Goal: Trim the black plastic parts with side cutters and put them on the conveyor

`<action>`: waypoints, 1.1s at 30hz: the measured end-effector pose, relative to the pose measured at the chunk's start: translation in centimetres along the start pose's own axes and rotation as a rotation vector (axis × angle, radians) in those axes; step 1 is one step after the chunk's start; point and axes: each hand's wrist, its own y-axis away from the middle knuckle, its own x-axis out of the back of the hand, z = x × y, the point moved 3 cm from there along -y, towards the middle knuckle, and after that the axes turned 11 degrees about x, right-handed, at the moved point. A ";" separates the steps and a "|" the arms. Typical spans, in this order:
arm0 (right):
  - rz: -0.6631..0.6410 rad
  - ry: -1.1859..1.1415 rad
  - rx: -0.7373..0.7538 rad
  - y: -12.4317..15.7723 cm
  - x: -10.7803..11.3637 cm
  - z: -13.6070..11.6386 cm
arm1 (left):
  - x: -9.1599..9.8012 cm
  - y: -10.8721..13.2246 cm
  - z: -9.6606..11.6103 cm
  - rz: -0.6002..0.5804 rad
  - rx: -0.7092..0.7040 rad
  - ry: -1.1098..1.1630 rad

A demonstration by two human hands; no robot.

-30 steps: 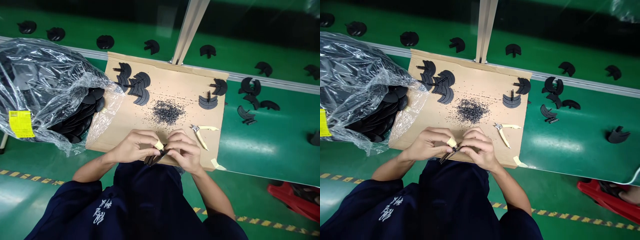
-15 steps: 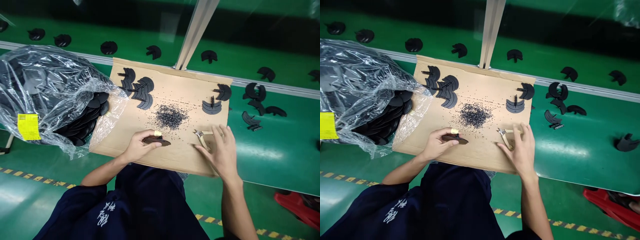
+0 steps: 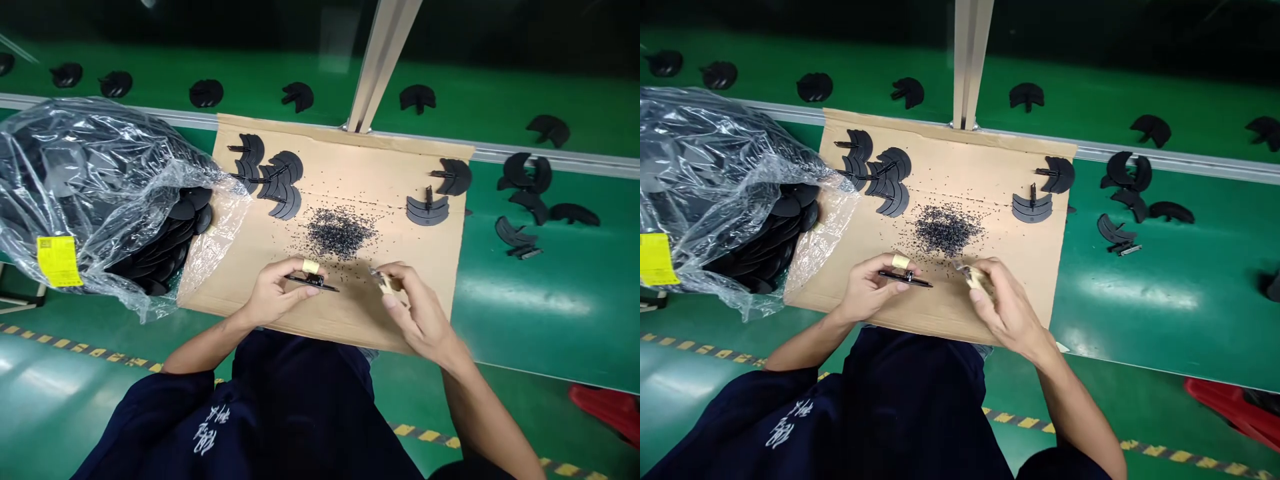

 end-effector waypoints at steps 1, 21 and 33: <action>-0.033 -0.042 0.007 -0.5 -0.3 -0.3 | 0.0 -0.1 0.0 -0.007 -0.005 -0.002; -0.146 0.246 0.292 -3.3 -0.6 0.6 | -0.4 -2.1 -0.2 -0.034 -0.121 -0.179; -0.103 0.422 0.243 -3.6 -0.8 0.8 | 0.3 -2.4 1.2 -0.086 -0.184 -0.365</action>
